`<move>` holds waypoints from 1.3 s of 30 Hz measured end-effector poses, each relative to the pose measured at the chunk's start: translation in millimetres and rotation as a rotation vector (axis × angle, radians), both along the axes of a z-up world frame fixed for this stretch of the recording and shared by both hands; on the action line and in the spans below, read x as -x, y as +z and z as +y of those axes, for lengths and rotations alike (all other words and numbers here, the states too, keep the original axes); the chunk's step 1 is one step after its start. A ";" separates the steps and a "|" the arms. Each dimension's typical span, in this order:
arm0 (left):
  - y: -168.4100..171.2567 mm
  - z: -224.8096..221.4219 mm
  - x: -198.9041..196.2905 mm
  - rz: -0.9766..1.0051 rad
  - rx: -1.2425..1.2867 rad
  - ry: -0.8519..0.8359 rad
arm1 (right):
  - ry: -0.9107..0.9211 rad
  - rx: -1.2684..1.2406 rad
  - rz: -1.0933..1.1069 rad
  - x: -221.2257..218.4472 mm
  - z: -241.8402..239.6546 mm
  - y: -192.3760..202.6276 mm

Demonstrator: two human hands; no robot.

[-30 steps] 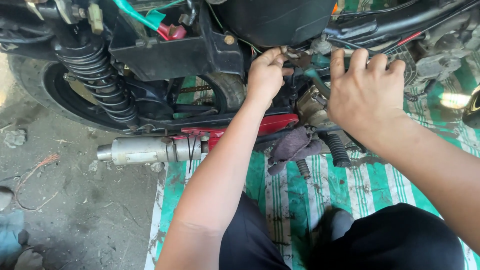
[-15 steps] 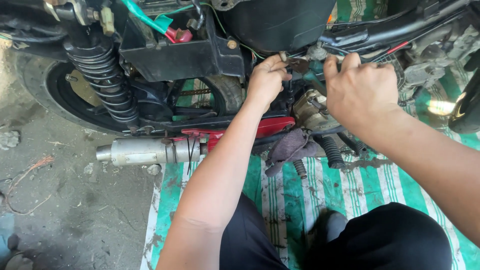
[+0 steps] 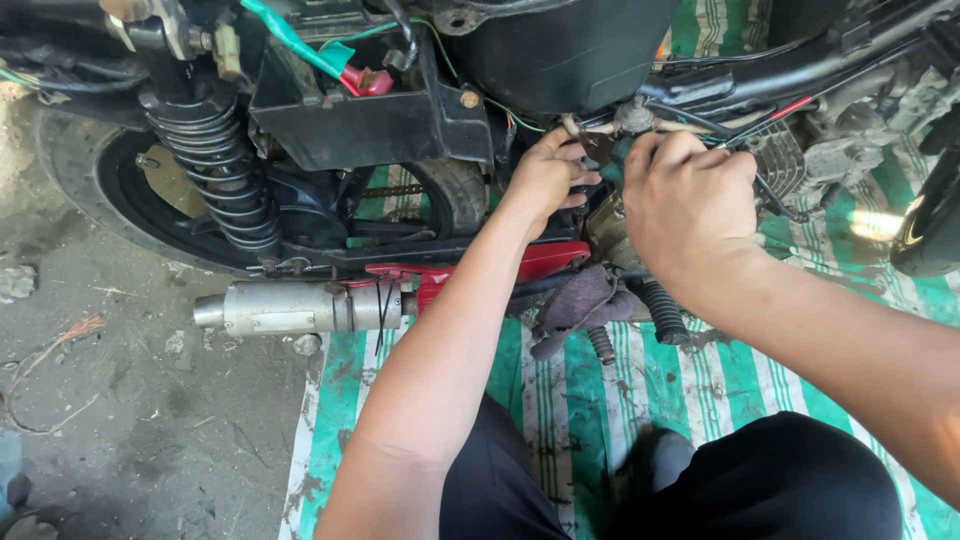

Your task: The person is repairing the electrical wiring and small engine components of a motorcycle using pliers and their hands.

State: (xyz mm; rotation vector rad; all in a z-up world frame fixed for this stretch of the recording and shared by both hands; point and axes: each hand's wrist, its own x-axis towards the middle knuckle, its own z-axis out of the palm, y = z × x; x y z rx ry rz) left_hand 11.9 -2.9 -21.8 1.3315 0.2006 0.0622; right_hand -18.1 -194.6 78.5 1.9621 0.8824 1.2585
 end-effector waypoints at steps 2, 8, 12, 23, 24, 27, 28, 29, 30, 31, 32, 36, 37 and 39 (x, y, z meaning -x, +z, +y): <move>-7.3 0.8 -4.0 -0.015 0.050 -0.008 | 0.004 -0.015 -0.033 1.2 9.0 -6.8; -7.3 -1.8 -2.7 -0.018 0.185 -0.026 | -0.087 0.024 -0.100 13.8 24.8 -2.6; -1.9 -3.0 1.7 0.003 0.260 -0.055 | -0.055 0.022 -0.009 9.7 7.8 -11.2; -1.4 -5.7 2.8 0.010 0.353 -0.059 | -0.150 -0.027 0.127 31.3 -23.0 0.2; 5.6 -7.1 6.5 0.033 0.413 -0.028 | -0.191 -0.001 0.066 39.8 -21.7 7.9; -1.4 -6.3 3.3 -0.018 0.474 -0.040 | -0.153 -0.034 0.083 53.1 -26.8 7.7; 0.9 -6.3 4.7 -0.019 0.474 -0.040 | -0.153 -0.034 0.082 55.4 -32.1 3.1; 3.5 -6.5 5.7 -0.010 0.481 -0.043 | -0.139 -0.084 0.120 57.9 -37.6 -1.5; 6.2 -6.9 6.7 -0.002 0.487 -0.046 | -0.126 -0.135 0.158 60.3 -43.2 -6.2; 5.2 -6.4 6.2 -0.003 0.486 -0.047 | -0.126 -0.137 0.157 56.2 -53.6 -14.9; 4.1 -5.9 5.7 -0.006 0.470 -0.035 | -0.131 -0.296 0.414 52.1 -64.0 -23.7; 6.0 -9.9 10.2 0.015 0.465 0.019 | -0.418 -0.841 1.400 24.5 -110.7 -14.9; 0.8 -14.7 10.3 0.018 0.469 0.015 | -0.425 -0.840 1.399 19.0 -122.1 -20.3; -5.5 -20.3 9.2 -0.022 0.620 0.055 | -0.192 -1.417 1.751 5.9 -141.7 -28.6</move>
